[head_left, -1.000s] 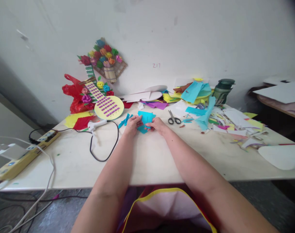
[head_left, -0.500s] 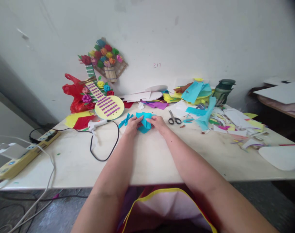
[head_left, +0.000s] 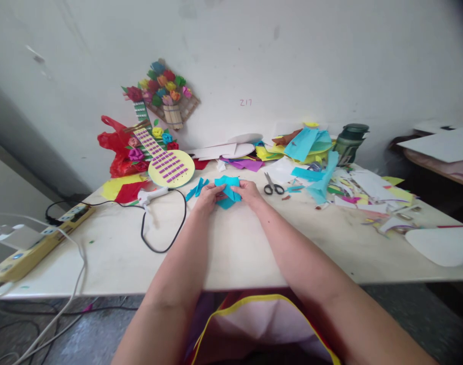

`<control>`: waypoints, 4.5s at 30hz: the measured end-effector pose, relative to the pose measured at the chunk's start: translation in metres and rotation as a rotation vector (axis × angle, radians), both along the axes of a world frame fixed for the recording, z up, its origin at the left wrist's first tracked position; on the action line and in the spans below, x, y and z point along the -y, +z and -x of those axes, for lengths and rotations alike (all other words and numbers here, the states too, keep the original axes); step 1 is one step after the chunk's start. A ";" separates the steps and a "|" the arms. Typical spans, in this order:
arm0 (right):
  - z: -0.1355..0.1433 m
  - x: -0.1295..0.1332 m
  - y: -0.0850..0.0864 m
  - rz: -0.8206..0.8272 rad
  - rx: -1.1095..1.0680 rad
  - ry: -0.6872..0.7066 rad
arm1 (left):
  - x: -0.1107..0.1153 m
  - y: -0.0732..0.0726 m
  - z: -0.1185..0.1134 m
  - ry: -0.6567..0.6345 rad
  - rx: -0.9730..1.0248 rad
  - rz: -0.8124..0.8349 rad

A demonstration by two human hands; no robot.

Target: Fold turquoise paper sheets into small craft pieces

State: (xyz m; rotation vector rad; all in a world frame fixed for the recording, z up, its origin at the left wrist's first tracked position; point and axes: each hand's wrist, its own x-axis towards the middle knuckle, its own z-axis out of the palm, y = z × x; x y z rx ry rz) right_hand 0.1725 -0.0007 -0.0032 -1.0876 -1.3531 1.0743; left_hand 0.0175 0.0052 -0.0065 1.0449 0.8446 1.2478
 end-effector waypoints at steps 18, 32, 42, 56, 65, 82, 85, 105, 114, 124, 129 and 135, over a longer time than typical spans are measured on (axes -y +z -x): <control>0.001 0.000 0.001 -0.053 -0.115 0.021 | 0.000 0.002 -0.001 0.049 0.023 0.015; 0.000 -0.009 -0.008 -0.124 -0.039 0.006 | 0.002 0.004 -0.004 0.082 -0.003 0.041; -0.001 -0.007 -0.006 -0.281 0.171 -0.006 | -0.002 0.000 -0.003 0.098 -0.008 0.037; -0.002 -0.001 0.000 -0.367 0.467 -0.022 | -0.003 0.002 -0.004 0.091 0.011 0.069; -0.002 0.000 0.000 -0.398 0.620 -0.045 | 0.001 0.001 -0.003 0.100 0.008 -0.004; -0.007 0.000 0.002 -0.031 0.252 -0.001 | 0.001 0.003 0.004 0.023 -0.104 -0.012; -0.007 0.003 0.006 0.056 0.149 0.043 | 0.001 0.001 0.005 0.022 -0.124 -0.030; -0.010 0.008 0.011 0.203 0.117 0.090 | -0.002 -0.002 0.006 0.039 -0.325 -0.103; -0.010 0.009 0.012 0.217 0.093 0.061 | -0.001 0.000 0.007 0.023 -0.304 -0.088; -0.006 0.009 0.010 0.174 0.050 0.039 | 0.000 -0.002 0.005 -0.099 -0.227 -0.033; -0.007 0.006 0.005 0.161 -0.019 0.115 | -0.002 -0.004 0.004 -0.025 -0.255 -0.046; -0.009 0.004 0.005 0.250 -0.059 0.152 | -0.001 0.000 0.006 0.018 -0.263 -0.057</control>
